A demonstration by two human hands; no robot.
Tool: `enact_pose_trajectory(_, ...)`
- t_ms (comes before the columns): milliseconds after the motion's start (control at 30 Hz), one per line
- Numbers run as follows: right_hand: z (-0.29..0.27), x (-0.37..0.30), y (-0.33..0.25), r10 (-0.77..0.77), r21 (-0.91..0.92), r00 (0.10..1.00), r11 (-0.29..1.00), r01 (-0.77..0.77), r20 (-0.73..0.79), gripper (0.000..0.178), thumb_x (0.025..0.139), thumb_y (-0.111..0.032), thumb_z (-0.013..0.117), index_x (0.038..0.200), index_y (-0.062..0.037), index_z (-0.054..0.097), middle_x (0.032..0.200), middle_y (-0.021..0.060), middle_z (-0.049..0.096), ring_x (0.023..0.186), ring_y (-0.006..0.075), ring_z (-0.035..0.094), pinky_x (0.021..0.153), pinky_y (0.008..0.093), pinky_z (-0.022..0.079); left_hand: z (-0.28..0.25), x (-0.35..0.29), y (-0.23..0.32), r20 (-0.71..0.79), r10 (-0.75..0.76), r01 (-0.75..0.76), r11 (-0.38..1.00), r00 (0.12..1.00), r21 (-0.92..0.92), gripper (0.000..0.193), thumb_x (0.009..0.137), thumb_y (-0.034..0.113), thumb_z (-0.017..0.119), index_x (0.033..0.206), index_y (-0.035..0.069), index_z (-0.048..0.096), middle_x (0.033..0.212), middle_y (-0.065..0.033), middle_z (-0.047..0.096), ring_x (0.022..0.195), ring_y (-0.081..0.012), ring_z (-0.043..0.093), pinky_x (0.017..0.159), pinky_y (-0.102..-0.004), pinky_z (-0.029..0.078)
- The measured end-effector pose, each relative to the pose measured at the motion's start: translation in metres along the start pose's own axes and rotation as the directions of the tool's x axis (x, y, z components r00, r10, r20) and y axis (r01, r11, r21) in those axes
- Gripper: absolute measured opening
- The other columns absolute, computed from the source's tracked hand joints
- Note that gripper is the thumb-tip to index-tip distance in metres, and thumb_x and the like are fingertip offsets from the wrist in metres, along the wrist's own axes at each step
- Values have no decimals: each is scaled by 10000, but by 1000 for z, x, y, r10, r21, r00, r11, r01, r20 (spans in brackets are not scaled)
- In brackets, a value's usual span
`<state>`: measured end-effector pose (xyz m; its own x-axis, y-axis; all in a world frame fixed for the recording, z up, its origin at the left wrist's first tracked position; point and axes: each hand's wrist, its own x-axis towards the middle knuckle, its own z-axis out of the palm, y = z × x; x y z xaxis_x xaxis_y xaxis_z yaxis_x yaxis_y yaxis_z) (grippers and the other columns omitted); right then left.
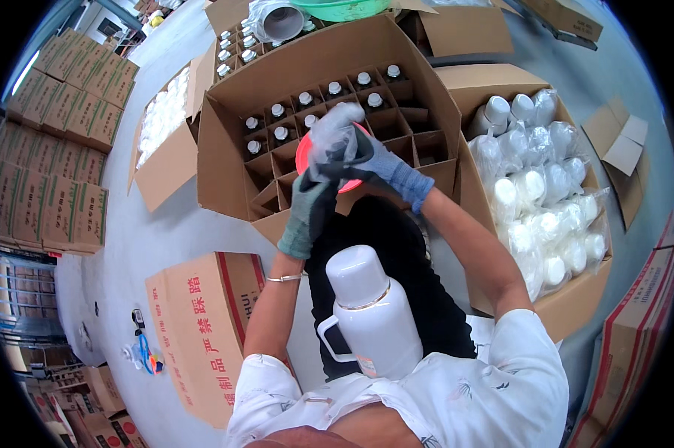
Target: The person assembles insulated flasks by placing glass liners into outer plastic housings and securing them with threaded bottom caps.
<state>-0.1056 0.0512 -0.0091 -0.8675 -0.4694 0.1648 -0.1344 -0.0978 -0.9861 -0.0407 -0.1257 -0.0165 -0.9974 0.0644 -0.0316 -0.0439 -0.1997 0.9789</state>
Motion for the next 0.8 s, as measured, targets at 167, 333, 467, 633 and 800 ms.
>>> enact_pose_trajectory(167,-17,-12,28,-7,46,972,999,18,-234,321,795,-124,715,1084,-7,635,1022,85,672,927,143,621,855,298,511,-20,-35,13,-43,77,-82,635,996,-768,316,963,154,423,1238,30,517,1245,-102,556,1153,-244,550,1023,-451,432)
enact_pose_trajectory(333,-50,-39,76,41,-127,844,983,-129,-535,180,847,-45,581,999,-2,668,887,61,687,822,145,639,776,272,521,-44,-83,-17,-230,420,-380,903,878,198,257,947,203,470,1075,19,596,1075,-99,606,970,-223,594,891,-344,477)
enact_pose_trajectory(467,-11,-86,59,163,222,847,973,-55,-505,285,879,-115,584,1139,-6,617,1013,82,670,918,162,638,848,281,516,-39,-143,1,11,-73,73,997,997,-12,290,893,190,626,1097,-11,581,1039,-81,611,938,-183,584,848,-298,471)
enact_pose_trajectory(633,-1,-167,11,34,298,939,952,74,-342,417,910,-228,600,1255,-1,543,1136,97,630,1017,192,616,926,332,493,-18,-187,7,183,-242,196,951,953,239,518,828,92,709,1277,-57,499,1159,-107,597,1062,-165,573,956,-317,463)
enact_pose_trajectory(800,30,-209,-29,-226,-562,954,823,80,-195,454,734,-162,713,1146,-40,566,1068,193,623,963,387,613,845,399,501,-30,-215,-15,-60,-45,60,962,997,267,398,922,169,585,1244,-61,540,1156,-137,636,1046,-192,612,907,-326,489)
